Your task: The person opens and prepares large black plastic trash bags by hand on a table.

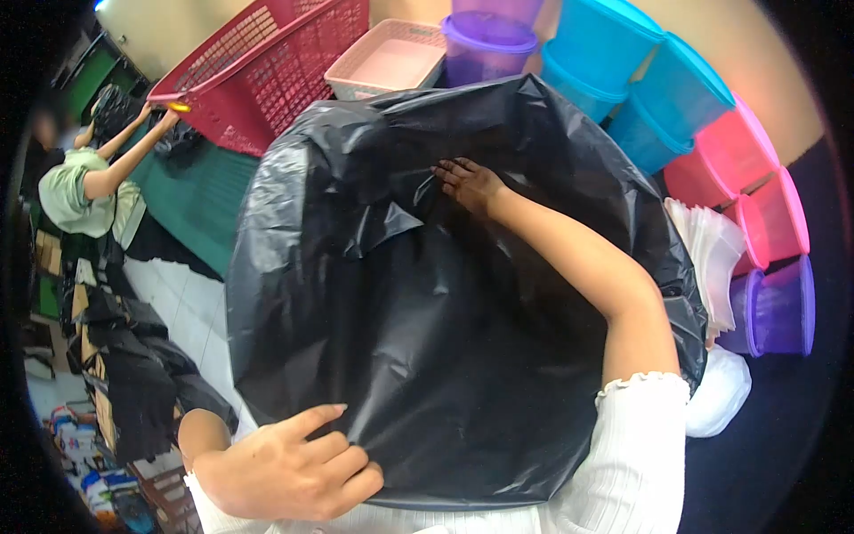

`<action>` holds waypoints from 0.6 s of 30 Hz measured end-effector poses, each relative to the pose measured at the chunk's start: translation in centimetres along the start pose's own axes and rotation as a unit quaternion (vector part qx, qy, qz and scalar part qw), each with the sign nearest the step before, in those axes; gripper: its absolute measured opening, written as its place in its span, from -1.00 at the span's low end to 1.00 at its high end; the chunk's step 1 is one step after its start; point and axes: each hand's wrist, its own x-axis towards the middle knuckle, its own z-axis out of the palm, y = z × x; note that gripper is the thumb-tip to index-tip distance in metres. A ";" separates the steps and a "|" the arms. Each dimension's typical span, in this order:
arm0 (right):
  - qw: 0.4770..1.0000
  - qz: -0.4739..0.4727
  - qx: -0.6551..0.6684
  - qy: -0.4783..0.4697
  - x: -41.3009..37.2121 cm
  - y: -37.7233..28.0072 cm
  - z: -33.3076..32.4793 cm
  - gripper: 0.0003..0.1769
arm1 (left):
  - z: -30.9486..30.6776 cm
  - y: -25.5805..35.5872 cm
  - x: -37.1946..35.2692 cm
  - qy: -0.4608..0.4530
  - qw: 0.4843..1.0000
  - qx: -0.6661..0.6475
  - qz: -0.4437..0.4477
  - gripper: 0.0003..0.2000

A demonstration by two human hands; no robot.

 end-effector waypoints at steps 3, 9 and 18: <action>0.980 -0.010 0.198 -0.029 0.1 -4.3 -6.9 -0.40 | 1.0 -0.5 0.1 0.049 0.997 -0.008 -0.054 -0.93; 0.934 -0.024 0.355 0.037 2.9 -13.8 -3.7 -0.32 | 1.7 -0.5 -0.2 0.032 0.995 -0.003 -0.093 -0.94; 0.929 -0.058 0.338 0.137 3.3 -12.9 -4.6 -0.33 | 3.0 -1.5 -0.6 0.067 0.991 -0.025 -0.109 -0.90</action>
